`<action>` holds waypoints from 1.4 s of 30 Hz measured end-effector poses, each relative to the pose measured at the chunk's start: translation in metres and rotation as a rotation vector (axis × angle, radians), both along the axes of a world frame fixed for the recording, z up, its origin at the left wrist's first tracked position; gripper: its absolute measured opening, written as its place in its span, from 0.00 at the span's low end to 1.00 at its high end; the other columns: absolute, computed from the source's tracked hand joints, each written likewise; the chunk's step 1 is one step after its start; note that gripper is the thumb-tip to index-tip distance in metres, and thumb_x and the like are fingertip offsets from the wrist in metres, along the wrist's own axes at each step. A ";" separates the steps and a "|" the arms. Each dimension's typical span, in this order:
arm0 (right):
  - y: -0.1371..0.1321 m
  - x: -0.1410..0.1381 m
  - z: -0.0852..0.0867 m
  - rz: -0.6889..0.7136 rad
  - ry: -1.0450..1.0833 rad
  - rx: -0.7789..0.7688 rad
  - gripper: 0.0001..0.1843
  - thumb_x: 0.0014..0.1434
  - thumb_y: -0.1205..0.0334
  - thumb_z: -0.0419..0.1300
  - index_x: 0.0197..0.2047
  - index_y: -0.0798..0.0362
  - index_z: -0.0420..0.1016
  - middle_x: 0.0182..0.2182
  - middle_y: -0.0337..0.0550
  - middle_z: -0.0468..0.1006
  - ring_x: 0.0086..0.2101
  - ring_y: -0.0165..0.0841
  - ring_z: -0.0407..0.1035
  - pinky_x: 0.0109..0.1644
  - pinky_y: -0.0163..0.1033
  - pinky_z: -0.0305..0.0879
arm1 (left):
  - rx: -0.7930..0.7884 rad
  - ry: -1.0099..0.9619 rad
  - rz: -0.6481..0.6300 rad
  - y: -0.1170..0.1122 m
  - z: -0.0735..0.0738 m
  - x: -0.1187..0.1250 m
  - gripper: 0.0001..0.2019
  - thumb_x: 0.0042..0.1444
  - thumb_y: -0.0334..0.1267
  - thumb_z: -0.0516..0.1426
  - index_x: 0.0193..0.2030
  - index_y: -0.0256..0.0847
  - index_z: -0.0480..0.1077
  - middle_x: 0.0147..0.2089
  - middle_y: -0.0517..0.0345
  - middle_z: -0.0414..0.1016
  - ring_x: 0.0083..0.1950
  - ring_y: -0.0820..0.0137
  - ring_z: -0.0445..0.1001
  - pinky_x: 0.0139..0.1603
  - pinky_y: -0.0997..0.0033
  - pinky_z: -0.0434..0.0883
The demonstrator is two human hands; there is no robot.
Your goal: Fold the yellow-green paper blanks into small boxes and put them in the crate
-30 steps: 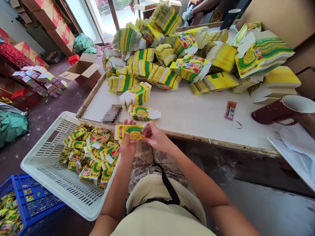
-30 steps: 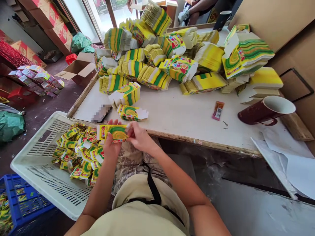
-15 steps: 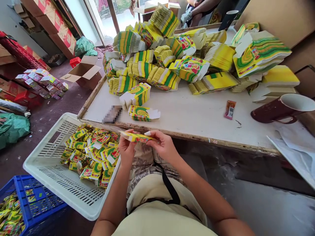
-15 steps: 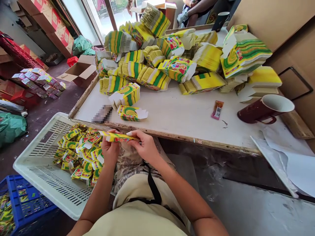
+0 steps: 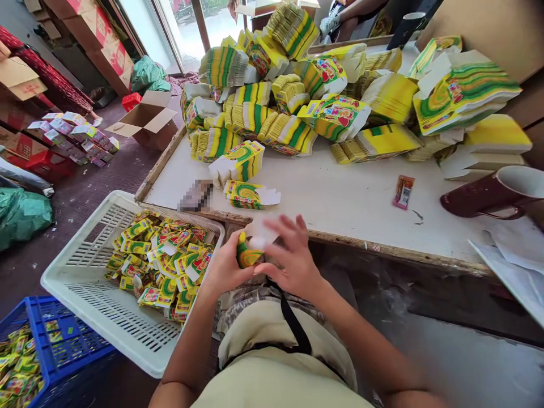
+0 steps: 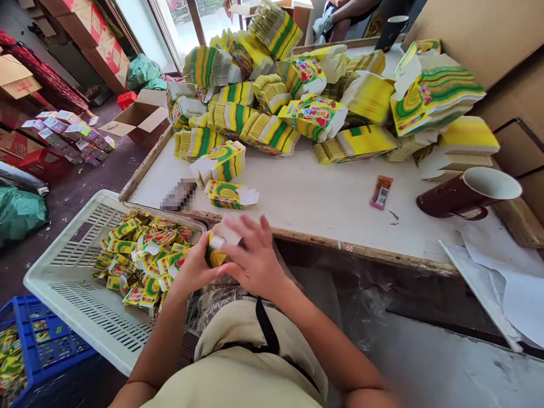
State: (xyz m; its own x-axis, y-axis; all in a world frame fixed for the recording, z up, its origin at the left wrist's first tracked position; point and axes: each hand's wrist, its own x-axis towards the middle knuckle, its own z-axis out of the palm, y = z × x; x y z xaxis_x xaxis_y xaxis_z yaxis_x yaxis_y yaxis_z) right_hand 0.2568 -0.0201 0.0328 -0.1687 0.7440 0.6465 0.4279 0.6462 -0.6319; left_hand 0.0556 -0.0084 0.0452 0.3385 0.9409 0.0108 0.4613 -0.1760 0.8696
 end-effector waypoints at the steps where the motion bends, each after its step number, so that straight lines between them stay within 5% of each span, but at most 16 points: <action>1: -0.002 -0.003 -0.002 -0.070 0.115 -0.073 0.24 0.63 0.50 0.62 0.62 0.39 0.68 0.65 0.44 0.67 0.69 0.46 0.52 0.74 0.63 0.40 | 0.029 0.007 0.035 -0.002 -0.006 0.006 0.36 0.46 0.39 0.68 0.63 0.45 0.64 0.51 0.51 0.77 0.48 0.58 0.78 0.49 0.61 0.74; 4: -0.002 -0.009 -0.011 -0.010 0.365 -0.396 0.32 0.66 0.45 0.56 0.70 0.45 0.57 0.68 0.50 0.61 0.68 0.45 0.54 0.71 0.58 0.54 | 0.156 -0.020 0.069 -0.009 -0.019 0.019 0.39 0.45 0.36 0.67 0.64 0.44 0.59 0.52 0.49 0.75 0.46 0.60 0.77 0.46 0.63 0.74; 9: 0.004 -0.016 -0.029 0.435 0.518 -0.744 0.29 0.66 0.42 0.55 0.65 0.46 0.67 0.58 0.50 0.76 0.55 0.42 0.74 0.54 0.49 0.75 | 0.376 0.003 -0.080 -0.014 -0.024 0.021 0.34 0.47 0.33 0.64 0.61 0.46 0.58 0.51 0.49 0.72 0.48 0.61 0.76 0.45 0.63 0.73; 14: -0.001 -0.017 -0.031 0.335 0.385 -0.554 0.40 0.62 0.46 0.62 0.72 0.46 0.54 0.66 0.53 0.66 0.62 0.44 0.66 0.63 0.51 0.68 | 0.315 0.082 -0.073 -0.011 -0.028 0.020 0.29 0.45 0.31 0.62 0.55 0.45 0.60 0.43 0.55 0.71 0.38 0.65 0.75 0.38 0.66 0.71; 16: -0.005 -0.016 -0.032 0.296 0.219 -0.425 0.33 0.65 0.56 0.60 0.71 0.42 0.58 0.69 0.47 0.62 0.66 0.42 0.60 0.67 0.51 0.63 | 0.299 0.060 -0.027 -0.008 -0.031 0.022 0.33 0.44 0.32 0.64 0.58 0.43 0.59 0.48 0.51 0.70 0.42 0.63 0.75 0.41 0.63 0.72; 19: -0.005 -0.013 -0.037 0.116 0.154 -0.300 0.25 0.68 0.67 0.53 0.64 0.38 0.69 0.67 0.42 0.66 0.64 0.38 0.64 0.66 0.49 0.66 | 0.308 0.013 0.270 -0.001 -0.034 0.024 0.43 0.39 0.38 0.70 0.62 0.41 0.57 0.57 0.43 0.65 0.54 0.57 0.71 0.52 0.57 0.71; 23: 0.002 -0.005 -0.043 -0.115 0.198 -0.259 0.22 0.67 0.64 0.55 0.63 0.40 0.71 0.66 0.46 0.66 0.62 0.41 0.67 0.63 0.50 0.69 | -0.002 -0.191 0.464 0.004 -0.036 0.016 0.31 0.43 0.46 0.70 0.53 0.42 0.67 0.43 0.55 0.70 0.43 0.65 0.73 0.45 0.64 0.72; 28: 0.009 0.009 -0.039 0.069 0.045 -0.263 0.15 0.67 0.60 0.58 0.56 0.43 0.77 0.68 0.48 0.63 0.64 0.42 0.64 0.61 0.47 0.71 | -0.176 -0.558 0.593 0.006 -0.033 0.006 0.27 0.43 0.44 0.71 0.49 0.43 0.68 0.40 0.60 0.72 0.37 0.72 0.73 0.40 0.73 0.71; 33: 0.011 0.023 -0.037 0.178 -0.068 -0.276 0.12 0.64 0.64 0.61 0.50 0.45 0.80 0.66 0.48 0.65 0.61 0.43 0.68 0.61 0.51 0.70 | -0.176 -0.626 0.619 0.004 -0.032 0.012 0.28 0.42 0.44 0.71 0.48 0.43 0.68 0.39 0.62 0.72 0.38 0.73 0.74 0.41 0.74 0.71; 36: 0.013 0.021 -0.036 0.125 -0.003 -0.269 0.06 0.59 0.61 0.66 0.42 0.48 0.80 0.60 0.50 0.71 0.56 0.44 0.72 0.58 0.51 0.72 | -0.133 -0.624 0.598 0.001 -0.032 0.019 0.29 0.45 0.45 0.70 0.52 0.45 0.66 0.41 0.61 0.72 0.41 0.71 0.74 0.44 0.72 0.71; 39: 0.016 0.012 -0.034 0.011 0.160 -0.300 0.12 0.53 0.56 0.72 0.38 0.49 0.75 0.52 0.50 0.74 0.52 0.43 0.73 0.56 0.51 0.72 | -0.100 -0.607 0.577 -0.001 -0.031 0.022 0.29 0.48 0.44 0.69 0.55 0.45 0.65 0.42 0.60 0.71 0.41 0.71 0.75 0.45 0.72 0.72; 42: 0.018 -0.002 -0.033 0.095 0.319 -0.429 0.24 0.50 0.55 0.73 0.47 0.47 0.68 0.50 0.48 0.74 0.48 0.42 0.74 0.51 0.48 0.74 | -0.112 -0.633 0.572 -0.003 -0.027 0.016 0.30 0.47 0.42 0.70 0.55 0.45 0.65 0.42 0.60 0.71 0.41 0.72 0.75 0.45 0.73 0.73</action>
